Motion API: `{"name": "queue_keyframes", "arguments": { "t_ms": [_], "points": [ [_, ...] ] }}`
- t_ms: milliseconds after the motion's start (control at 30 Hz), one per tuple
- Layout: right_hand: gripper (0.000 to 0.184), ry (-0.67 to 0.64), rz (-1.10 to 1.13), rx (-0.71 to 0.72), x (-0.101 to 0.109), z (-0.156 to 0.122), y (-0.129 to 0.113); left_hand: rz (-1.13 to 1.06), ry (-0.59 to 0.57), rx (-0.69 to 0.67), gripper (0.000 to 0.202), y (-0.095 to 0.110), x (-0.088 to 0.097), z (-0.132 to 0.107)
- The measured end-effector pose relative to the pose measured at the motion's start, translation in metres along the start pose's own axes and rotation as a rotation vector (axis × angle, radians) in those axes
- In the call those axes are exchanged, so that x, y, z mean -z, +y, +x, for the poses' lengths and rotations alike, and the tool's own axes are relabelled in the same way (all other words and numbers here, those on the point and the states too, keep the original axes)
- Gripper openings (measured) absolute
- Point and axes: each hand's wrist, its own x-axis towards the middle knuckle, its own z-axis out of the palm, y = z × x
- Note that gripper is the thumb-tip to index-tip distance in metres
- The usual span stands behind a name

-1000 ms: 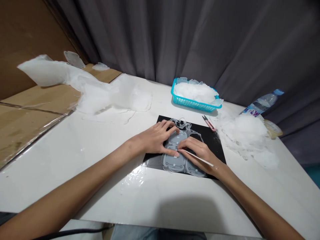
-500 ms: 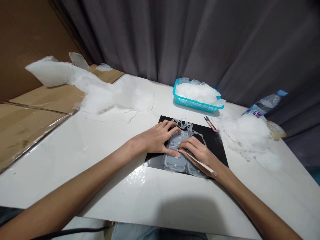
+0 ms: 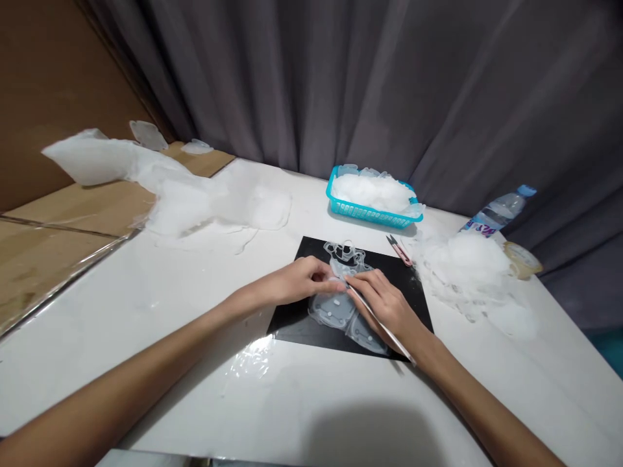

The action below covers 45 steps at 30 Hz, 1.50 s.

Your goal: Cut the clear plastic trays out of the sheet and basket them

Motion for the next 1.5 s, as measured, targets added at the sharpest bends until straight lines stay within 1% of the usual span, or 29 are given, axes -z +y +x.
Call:
{"name": "queue_keyframes", "arguments": {
  "t_ms": [67,133,267,333,367,433,500,533,567,633,667,700,733,800,833,867,900,933,1000,1033,1067,1100,1167,1233,1267,1300,1367,1433,1500],
  "points": [
    [0.025,-0.019,0.014,-0.016,0.003,-0.001,0.002,-0.148,-0.039,-0.036,0.055,-0.001,-0.004,0.004],
    [0.022,-0.045,0.028,-0.012,0.003,-0.003,0.003,-0.219,-0.064,-0.028,0.050,0.000,-0.007,0.005],
    [0.019,-0.081,0.059,0.014,-0.005,-0.007,-0.002,-0.228,-0.107,-0.007,0.044,0.003,-0.007,0.002],
    [0.018,-0.092,0.100,0.018,-0.007,-0.007,0.002,-0.222,-0.141,-0.012,0.042,0.002,-0.005,0.002],
    [0.019,-0.079,0.132,-0.008,-0.007,-0.006,0.008,-0.224,-0.158,-0.010,0.042,0.001,-0.004,0.002],
    [0.021,0.008,0.205,-0.159,-0.002,-0.004,0.029,-0.228,-0.183,0.023,0.043,-0.001,-0.001,0.002],
    [0.025,0.194,0.230,-0.467,0.007,-0.004,0.055,-0.211,-0.190,0.072,0.044,-0.003,0.002,0.001],
    [0.025,0.254,0.256,-0.577,0.012,-0.004,0.067,-0.196,-0.194,0.087,0.044,-0.003,0.003,0.000],
    [0.024,0.277,0.291,-0.627,0.016,-0.005,0.076,-0.178,-0.204,0.090,0.045,-0.003,0.005,0.000],
    [0.022,0.207,0.358,-0.616,0.024,-0.008,0.083,-0.131,-0.241,0.071,0.045,-0.002,0.008,-0.002],
    [0.022,0.164,0.395,-0.588,0.026,-0.008,0.082,-0.085,-0.250,0.066,0.047,-0.001,0.009,-0.003],
    [0.021,0.124,0.429,-0.560,0.029,-0.009,0.078,-0.018,-0.227,0.068,0.048,0.000,0.009,-0.004],
    [0.021,0.093,0.457,-0.536,0.031,-0.008,0.072,0.064,-0.160,0.065,0.048,0.002,0.009,-0.005],
    [0.019,0.030,0.499,-0.497,0.035,-0.004,0.057,0.215,0.080,-0.002,0.050,0.005,0.006,-0.005],
    [0.018,-0.009,0.512,-0.477,0.037,-0.001,0.049,0.259,0.204,-0.076,0.057,0.006,0.003,-0.005],
    [0.018,-0.054,0.526,-0.454,0.039,0.003,0.041,0.272,0.294,-0.168,0.067,0.008,0.000,-0.004],
    [0.018,-0.100,0.543,-0.427,0.042,0.006,0.034,0.261,0.338,-0.261,0.074,0.009,-0.003,-0.003],
    [0.019,-0.145,0.565,-0.404,0.044,0.009,0.026,0.240,0.333,-0.335,0.072,0.009,-0.006,-0.002],
    [0.021,-0.213,0.623,-0.393,0.049,0.012,0.015,0.203,0.239,-0.415,0.046,0.010,-0.012,0.000],
    [0.023,-0.226,0.657,-0.407,0.050,0.012,0.011,0.185,0.191,-0.430,0.033,0.010,-0.013,0.001],
    [0.027,-0.220,0.686,-0.430,0.050,0.011,0.009,0.165,0.160,-0.437,0.024,0.009,-0.014,0.002],
    [0.030,-0.193,0.694,-0.458,0.050,0.009,0.010,0.141,0.144,-0.439,0.022,0.009,-0.015,0.002],
    [0.031,-0.082,0.602,-0.474,0.045,0.002,0.018,0.079,0.144,-0.429,0.022,0.009,-0.014,0.002],
    [0.025,0.021,0.354,-0.404,0.036,-0.008,0.033,0.023,0.148,-0.417,0.022,0.009,-0.013,0.002],
    [0.022,0.037,0.196,-0.349,0.031,-0.013,0.042,0.003,0.146,-0.415,0.022,0.009,-0.012,0.002],
    [0.022,0.025,0.046,-0.296,0.026,-0.018,0.050,-0.009,0.147,-0.416,0.022,0.010,-0.011,0.002],
    [0.024,-0.053,-0.190,-0.242,0.019,-0.027,0.065,-0.013,0.148,-0.430,0.022,0.010,-0.010,0.001],
    [0.029,-0.149,-0.337,-0.236,0.018,-0.033,0.073,-0.009,0.156,-0.454,0.020,0.010,-0.010,0.001],
    [0.037,-0.202,-0.409,-0.261,0.022,-0.034,0.074,-0.013,0.166,-0.476,0.018,0.010,-0.009,0.001]
  ]
}}
